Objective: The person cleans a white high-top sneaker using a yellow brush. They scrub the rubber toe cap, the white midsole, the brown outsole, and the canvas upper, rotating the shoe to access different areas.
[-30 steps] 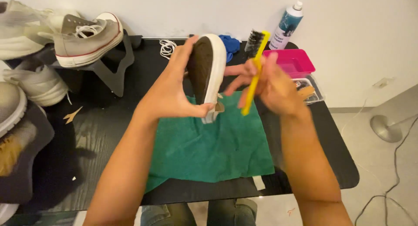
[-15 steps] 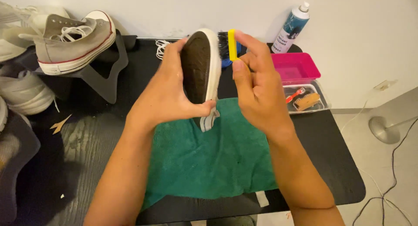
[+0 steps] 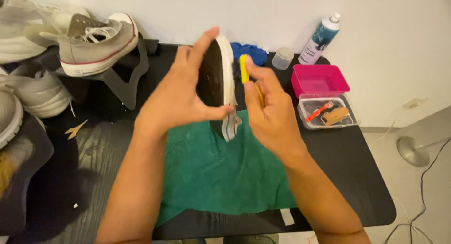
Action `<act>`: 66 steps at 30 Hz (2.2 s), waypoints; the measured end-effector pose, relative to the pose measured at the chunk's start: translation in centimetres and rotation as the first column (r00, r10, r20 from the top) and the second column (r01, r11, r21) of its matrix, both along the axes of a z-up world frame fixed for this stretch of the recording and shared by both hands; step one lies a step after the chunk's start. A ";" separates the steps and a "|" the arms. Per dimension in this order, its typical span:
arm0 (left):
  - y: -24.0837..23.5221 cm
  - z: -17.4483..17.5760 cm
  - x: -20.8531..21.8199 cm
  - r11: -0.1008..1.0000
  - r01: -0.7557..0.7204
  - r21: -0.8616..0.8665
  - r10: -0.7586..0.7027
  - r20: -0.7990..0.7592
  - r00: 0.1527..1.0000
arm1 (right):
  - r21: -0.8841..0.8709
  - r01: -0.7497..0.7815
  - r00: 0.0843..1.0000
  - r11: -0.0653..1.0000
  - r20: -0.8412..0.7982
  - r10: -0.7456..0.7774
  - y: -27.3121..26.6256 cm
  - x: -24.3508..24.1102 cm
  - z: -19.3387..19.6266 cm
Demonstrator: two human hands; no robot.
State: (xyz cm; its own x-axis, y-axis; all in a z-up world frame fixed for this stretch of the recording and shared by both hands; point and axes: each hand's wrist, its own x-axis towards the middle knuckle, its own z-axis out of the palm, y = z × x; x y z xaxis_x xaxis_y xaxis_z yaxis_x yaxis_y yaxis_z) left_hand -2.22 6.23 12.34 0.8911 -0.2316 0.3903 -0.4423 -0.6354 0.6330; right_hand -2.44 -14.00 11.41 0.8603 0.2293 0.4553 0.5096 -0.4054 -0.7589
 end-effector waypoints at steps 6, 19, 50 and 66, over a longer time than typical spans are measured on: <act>-0.3 0.6 -0.4 0.999 0.022 -0.046 -0.025 -0.049 0.998 | -0.026 -0.034 0.980 0.999 0.195 0.038 0.2 0.8 0.5; -0.3 1.1 -0.6 1.000 0.025 0.004 -0.025 -0.120 0.992 | -0.008 0.009 0.970 1.000 0.242 -0.006 0.5 -1.2 -0.2; 0.5 2.5 -1.4 1.000 0.009 -0.026 -0.014 -0.239 0.971 | -0.114 0.091 0.995 0.989 0.058 -0.085 0.6 -4.7 -2.7; -0.5 1.6 -0.7 0.988 0.150 -0.046 -0.155 -0.145 0.977 | -0.042 0.110 0.937 0.993 0.337 -0.090 0.5 -4.6 -2.2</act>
